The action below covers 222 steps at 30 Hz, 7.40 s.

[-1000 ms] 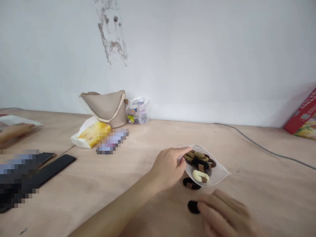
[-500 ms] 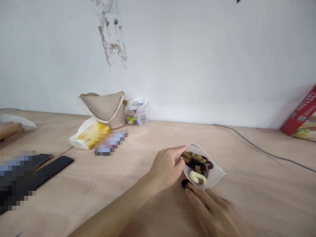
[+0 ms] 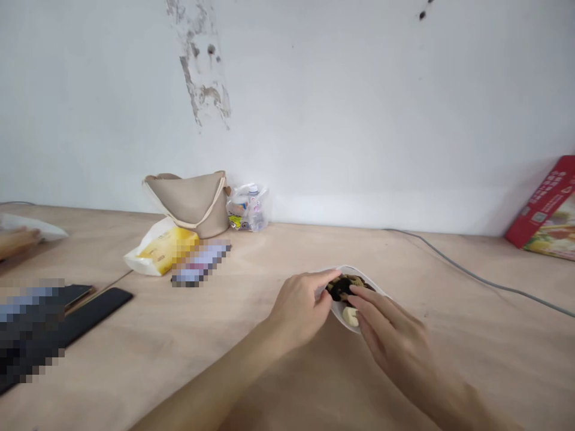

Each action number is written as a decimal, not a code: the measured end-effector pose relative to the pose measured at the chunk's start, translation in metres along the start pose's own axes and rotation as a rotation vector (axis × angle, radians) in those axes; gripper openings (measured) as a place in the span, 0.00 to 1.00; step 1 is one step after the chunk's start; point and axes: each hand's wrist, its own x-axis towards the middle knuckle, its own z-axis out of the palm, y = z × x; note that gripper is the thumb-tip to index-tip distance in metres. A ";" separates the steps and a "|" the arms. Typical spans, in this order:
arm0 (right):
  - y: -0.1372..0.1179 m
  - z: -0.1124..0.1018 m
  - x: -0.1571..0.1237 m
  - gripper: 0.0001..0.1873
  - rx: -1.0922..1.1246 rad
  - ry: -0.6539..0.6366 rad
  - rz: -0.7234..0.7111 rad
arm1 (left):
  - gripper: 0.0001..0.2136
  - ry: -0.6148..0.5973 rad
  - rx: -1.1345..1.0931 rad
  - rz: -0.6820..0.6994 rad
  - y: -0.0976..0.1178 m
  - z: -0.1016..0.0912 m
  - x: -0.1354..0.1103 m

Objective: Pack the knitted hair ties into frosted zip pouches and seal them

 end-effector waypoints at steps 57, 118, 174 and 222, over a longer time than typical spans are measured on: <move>0.029 -0.063 0.003 0.14 -0.364 -0.051 0.141 | 0.13 0.489 -0.428 -0.219 -0.028 -0.042 -0.034; 0.001 0.025 -0.043 0.57 0.177 -0.561 0.245 | 0.51 -0.352 0.408 -0.024 -0.049 0.026 -0.043; 0.031 -0.014 -0.078 0.19 0.968 -0.292 1.130 | 0.09 0.234 0.594 0.784 -0.031 0.035 -0.059; 0.026 -0.010 -0.038 0.14 0.693 -0.131 0.975 | 0.13 0.380 -0.621 -0.289 -0.032 0.029 -0.029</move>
